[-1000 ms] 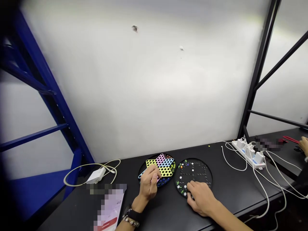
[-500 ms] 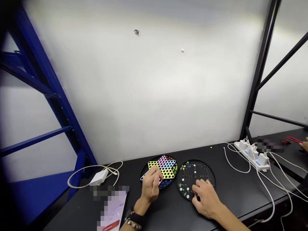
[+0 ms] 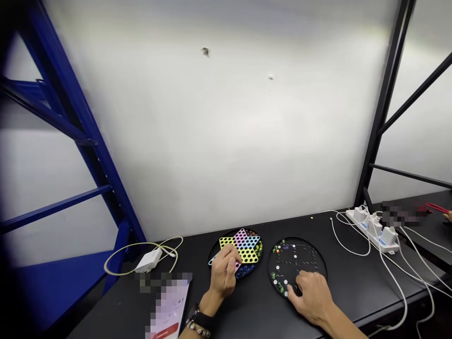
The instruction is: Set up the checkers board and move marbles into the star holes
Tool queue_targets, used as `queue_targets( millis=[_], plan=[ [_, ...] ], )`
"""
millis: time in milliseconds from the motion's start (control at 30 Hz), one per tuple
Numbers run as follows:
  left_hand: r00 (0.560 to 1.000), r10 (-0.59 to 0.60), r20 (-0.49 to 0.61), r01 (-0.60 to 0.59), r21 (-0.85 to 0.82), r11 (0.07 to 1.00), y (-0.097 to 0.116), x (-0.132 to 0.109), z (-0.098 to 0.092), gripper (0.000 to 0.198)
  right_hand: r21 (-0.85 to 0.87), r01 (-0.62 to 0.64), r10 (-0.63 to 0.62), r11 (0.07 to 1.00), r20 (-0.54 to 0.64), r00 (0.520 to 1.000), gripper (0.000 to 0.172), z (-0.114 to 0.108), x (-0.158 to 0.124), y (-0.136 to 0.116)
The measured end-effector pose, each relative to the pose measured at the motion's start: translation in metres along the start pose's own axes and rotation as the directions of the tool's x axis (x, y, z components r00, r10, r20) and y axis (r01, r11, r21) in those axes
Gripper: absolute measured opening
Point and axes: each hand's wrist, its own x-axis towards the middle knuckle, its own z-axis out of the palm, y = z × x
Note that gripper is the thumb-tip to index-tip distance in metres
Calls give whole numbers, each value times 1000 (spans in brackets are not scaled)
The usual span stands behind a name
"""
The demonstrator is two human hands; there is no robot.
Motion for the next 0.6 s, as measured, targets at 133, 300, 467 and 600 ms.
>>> queue_targets(
  millis=[133,300,467,600],
  plan=[
    [1000,-13,6,13,10,1000,-1,0,-1,42,16,-20,20,1000,37,999,44,-3,-1,0],
    [1000,-19,8,19,11,1000,0,0,-2,43,47,50,-54,998,78,995,44,-2,0,3],
    [1000,-24,2,24,35,999,-1,0,-3,46,46,120,-122,992,43,992,50,5,-3,5],
    [1000,-10,5,10,17,1000,-1,0,-3,46,70,135,-135,988,-10,991,55,6,-3,5]
  ],
)
